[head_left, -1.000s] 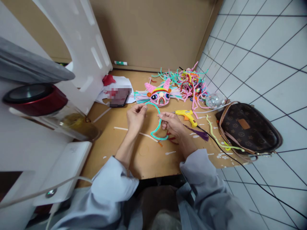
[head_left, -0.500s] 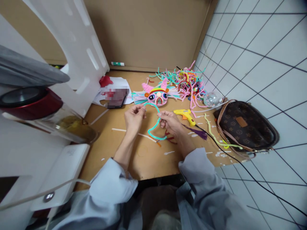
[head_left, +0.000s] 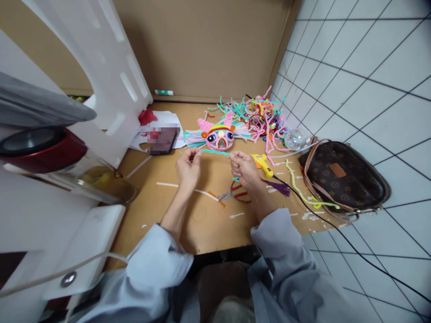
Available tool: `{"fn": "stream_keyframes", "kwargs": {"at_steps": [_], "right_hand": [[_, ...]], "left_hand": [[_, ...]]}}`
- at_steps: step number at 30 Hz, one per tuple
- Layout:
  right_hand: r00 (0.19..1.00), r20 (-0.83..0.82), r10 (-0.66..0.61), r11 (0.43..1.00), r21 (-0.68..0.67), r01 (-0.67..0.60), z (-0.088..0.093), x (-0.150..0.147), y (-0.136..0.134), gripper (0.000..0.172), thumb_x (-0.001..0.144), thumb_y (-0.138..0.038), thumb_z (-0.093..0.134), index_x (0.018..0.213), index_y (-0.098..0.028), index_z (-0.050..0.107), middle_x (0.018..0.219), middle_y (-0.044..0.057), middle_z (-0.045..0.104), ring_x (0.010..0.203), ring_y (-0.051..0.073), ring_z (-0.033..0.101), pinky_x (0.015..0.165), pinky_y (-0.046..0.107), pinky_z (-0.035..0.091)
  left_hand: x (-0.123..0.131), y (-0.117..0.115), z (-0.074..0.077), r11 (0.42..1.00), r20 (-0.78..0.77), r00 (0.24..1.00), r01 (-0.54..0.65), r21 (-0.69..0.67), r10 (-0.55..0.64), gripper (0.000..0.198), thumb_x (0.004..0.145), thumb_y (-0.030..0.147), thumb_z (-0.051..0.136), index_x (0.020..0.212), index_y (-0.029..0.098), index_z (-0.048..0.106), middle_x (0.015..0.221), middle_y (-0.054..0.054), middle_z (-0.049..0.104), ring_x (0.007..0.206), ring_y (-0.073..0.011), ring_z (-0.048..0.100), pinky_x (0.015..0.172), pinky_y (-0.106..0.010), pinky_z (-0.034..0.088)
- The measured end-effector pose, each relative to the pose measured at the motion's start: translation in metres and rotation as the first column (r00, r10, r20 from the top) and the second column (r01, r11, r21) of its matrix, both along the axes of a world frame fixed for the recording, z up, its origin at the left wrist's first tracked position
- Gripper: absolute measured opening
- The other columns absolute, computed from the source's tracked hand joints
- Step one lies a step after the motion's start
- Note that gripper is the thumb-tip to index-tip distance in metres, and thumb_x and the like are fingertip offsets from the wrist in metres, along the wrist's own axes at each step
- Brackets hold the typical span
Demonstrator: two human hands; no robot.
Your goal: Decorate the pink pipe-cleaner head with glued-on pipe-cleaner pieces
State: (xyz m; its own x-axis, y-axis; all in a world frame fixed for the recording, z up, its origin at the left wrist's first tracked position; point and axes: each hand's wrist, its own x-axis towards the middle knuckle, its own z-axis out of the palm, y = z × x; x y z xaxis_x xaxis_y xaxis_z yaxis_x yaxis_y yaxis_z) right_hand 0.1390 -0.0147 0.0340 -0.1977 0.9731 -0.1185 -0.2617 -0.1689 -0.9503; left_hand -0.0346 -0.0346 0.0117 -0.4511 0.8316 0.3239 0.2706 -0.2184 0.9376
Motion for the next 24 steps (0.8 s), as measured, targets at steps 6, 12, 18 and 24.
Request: {"fn": "stream_keyframes", "kwargs": {"at_steps": [6, 12, 18, 24], "right_hand": [[0.959, 0.238, -0.155, 0.969, 0.225, 0.101, 0.001, 0.006, 0.003, 0.028, 0.064, -0.041, 0.077, 0.067, -0.020, 0.060, 0.050, -0.010, 0.042, 0.050, 0.006, 0.035, 0.048, 0.021, 0.025], [0.949, 0.255, -0.182, 0.956, 0.271, 0.111, 0.002, 0.012, 0.008, 0.024, 0.064, -0.041, 0.075, 0.066, -0.021, 0.061, 0.056, -0.005, 0.053, 0.057, 0.010, 0.042, 0.053, 0.023, 0.032], [0.825, 0.494, -0.276, 0.880, 0.475, 0.010, 0.001, 0.017, 0.004, 0.016, 0.078, -0.036, 0.069, 0.072, -0.022, 0.069, 0.056, -0.003, 0.054, 0.057, 0.013, 0.045, 0.057, 0.026, 0.035], [0.568, 0.704, -0.427, 0.687, 0.661, -0.303, 0.000, 0.009, -0.011, 0.024, 0.097, -0.032, 0.055, 0.092, -0.024, 0.077, 0.097, 0.010, 0.076, 0.094, 0.023, 0.067, 0.084, 0.032, 0.046]], "left_hand": [[-0.009, 0.001, -0.002, 0.993, -0.412, 0.910, 0.000, 0.121, 0.050, 0.019, 0.090, 0.029, 0.053, 0.084, 0.019, 0.068, 0.081, -0.005, 0.068, 0.079, -0.0190, 0.059, 0.080, -0.031, 0.046], [-0.018, 0.006, -0.005, 0.992, -0.484, 0.874, 0.021, 0.125, 0.042, 0.020, 0.088, 0.033, 0.060, 0.079, 0.021, 0.074, 0.082, -0.008, 0.070, 0.084, -0.0229, 0.059, 0.085, -0.036, 0.046], [-0.014, 0.003, -0.001, 0.997, -0.313, 0.948, -0.034, 0.075, 0.056, 0.016, 0.081, 0.035, 0.070, 0.073, 0.021, 0.070, 0.073, -0.004, 0.066, 0.074, -0.0211, 0.057, 0.077, -0.033, 0.045], [-0.046, 0.001, 0.000, 0.938, -0.258, 0.903, -0.341, 0.054, 0.343, 0.011, 0.084, 0.030, 0.063, 0.080, 0.020, 0.066, 0.083, -0.006, 0.066, 0.083, -0.0234, 0.059, 0.086, -0.035, 0.045]]}}
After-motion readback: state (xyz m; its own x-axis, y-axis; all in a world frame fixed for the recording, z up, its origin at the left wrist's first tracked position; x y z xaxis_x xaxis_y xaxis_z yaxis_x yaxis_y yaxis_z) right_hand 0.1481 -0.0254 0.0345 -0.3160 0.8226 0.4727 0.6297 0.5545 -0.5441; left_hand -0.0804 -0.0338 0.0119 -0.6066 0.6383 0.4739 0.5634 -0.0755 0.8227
